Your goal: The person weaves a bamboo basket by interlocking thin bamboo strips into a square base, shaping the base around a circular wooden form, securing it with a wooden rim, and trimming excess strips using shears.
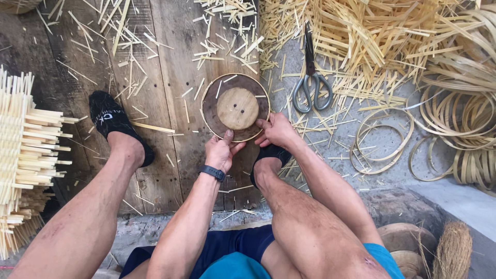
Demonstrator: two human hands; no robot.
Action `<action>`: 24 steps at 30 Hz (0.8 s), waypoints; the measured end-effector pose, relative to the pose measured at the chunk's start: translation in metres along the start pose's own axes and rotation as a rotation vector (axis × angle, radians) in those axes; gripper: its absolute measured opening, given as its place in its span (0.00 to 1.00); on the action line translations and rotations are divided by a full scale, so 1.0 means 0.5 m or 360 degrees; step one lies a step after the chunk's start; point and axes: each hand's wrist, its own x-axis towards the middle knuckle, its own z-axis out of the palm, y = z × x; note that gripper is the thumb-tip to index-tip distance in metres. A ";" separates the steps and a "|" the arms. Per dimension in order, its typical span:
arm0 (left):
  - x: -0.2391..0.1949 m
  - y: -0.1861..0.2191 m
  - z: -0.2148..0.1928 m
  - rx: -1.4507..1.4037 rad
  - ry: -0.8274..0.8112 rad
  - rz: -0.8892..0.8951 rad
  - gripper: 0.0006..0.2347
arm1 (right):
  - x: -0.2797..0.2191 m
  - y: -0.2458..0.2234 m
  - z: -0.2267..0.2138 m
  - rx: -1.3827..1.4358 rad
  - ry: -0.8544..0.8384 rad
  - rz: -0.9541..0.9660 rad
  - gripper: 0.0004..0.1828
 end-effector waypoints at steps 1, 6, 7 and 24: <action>0.000 0.000 -0.002 -0.0003 -0.0044 0.0002 0.11 | 0.004 0.001 -0.002 0.0014 -0.0012 -0.0011 0.16; -0.026 0.092 -0.017 0.0343 -0.0160 0.0060 0.10 | -0.011 -0.034 -0.017 -0.0161 0.0091 -0.0031 0.25; -0.033 0.140 -0.026 0.0660 -0.0234 0.0112 0.11 | -0.027 -0.046 -0.023 -0.0342 0.0274 -0.0061 0.28; -0.040 0.142 0.102 0.0927 -0.0152 0.1682 0.27 | -0.070 -0.143 0.063 -0.0455 0.0547 -0.0783 0.59</action>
